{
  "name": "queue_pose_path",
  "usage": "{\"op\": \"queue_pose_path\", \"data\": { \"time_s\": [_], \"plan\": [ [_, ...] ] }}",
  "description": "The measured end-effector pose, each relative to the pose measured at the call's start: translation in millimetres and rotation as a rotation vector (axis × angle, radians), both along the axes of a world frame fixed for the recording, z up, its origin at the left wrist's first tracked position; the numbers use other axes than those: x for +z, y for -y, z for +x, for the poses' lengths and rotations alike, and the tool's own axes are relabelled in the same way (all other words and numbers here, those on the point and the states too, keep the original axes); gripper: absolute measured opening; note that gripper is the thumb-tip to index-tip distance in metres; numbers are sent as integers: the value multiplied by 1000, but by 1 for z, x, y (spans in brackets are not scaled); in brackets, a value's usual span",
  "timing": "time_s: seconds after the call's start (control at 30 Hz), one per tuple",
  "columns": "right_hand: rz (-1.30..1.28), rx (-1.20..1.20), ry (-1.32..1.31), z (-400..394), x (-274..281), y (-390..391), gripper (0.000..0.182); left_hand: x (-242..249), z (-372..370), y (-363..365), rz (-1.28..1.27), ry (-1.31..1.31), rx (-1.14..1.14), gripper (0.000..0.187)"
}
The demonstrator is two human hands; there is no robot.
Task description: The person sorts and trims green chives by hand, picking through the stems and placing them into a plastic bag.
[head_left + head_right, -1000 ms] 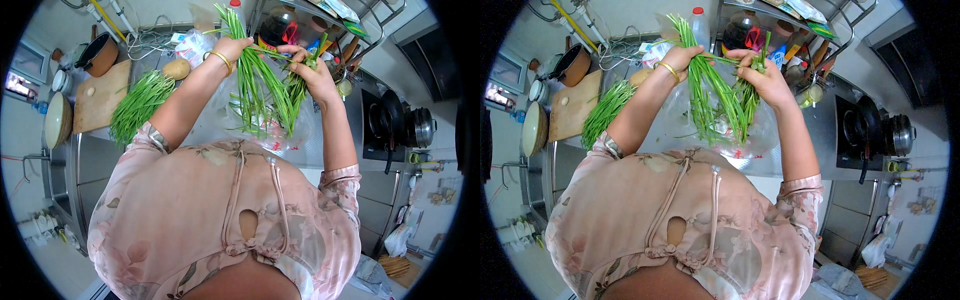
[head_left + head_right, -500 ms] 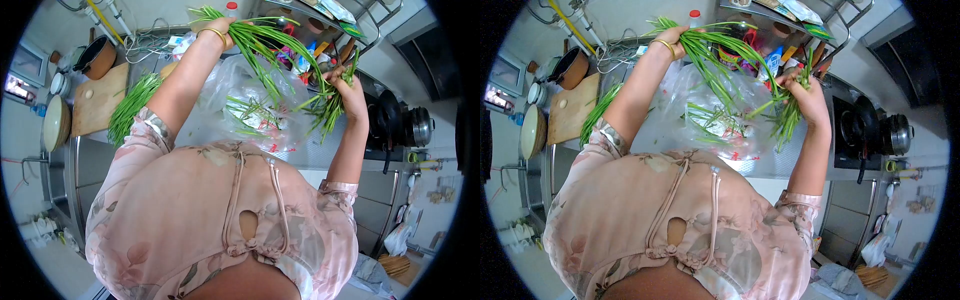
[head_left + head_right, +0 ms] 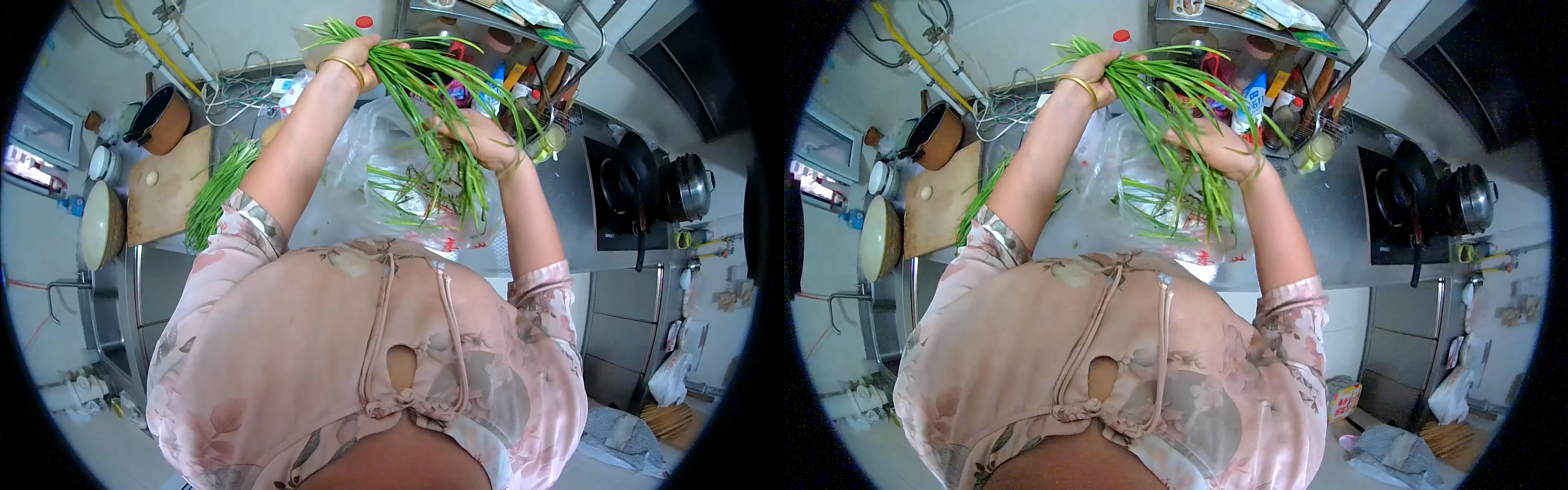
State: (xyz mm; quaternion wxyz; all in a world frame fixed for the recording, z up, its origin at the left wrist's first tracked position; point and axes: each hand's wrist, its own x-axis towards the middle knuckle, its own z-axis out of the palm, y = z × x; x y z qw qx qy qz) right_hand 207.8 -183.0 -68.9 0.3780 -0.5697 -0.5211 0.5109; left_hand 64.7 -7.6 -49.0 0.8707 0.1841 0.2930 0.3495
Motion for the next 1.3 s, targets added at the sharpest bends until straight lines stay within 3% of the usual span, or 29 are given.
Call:
{"op": "queue_pose_path", "data": {
  "time_s": [0.03,0.17,0.23,0.3,0.4,0.43,0.53,0.67,0.7,0.8,0.83,0.93,1.07,1.17,1.27,1.3],
  "plan": [
    [11,50,99,-5,3,-10,43,1,1,3,8,-3,0,31],
    [166,140,91,-13,-12,-29,44,-8,2,-10,-50,-25,29,26],
    [102,-90,-360,-24,-10,-22,34,-6,1,-11,-91,-61,65,19],
    [138,-106,-228,-41,11,-10,26,-11,1,-15,-78,-82,80,19],
    [-31,-16,-272,-31,-11,-18,25,-17,4,-18,-100,-90,42,22],
    [-82,-91,-290,-33,-8,-12,21,-17,6,-17,-113,-86,19,23],
    [8,-130,-152,-36,-7,-3,18,-21,18,-11,-115,-110,51,15],
    [70,-119,-120,-28,-18,8,14,-36,33,-7,-232,-82,-68,21],
    [128,-57,-198,-26,-24,10,12,-36,36,-7,-286,-67,-47,23],
    [164,-60,-53,-32,-20,36,10,-47,40,-28,-288,-146,24,24],
    [196,20,149,-32,-6,45,16,-49,43,-35,-144,-275,130,23],
    [363,78,182,-32,3,63,19,-47,31,-48,-267,-182,178,21],
    [456,-178,77,-11,0,76,19,-56,26,-60,-332,-158,267,12],
    [456,-153,-299,-2,9,94,18,-54,20,-59,-281,-302,287,12],
    [517,-91,-482,18,26,116,15,-50,17,-54,-221,-311,273,13],
    [499,-177,-385,17,31,116,15,-48,18,-52,-225,-303,283,13]
  ]
}}
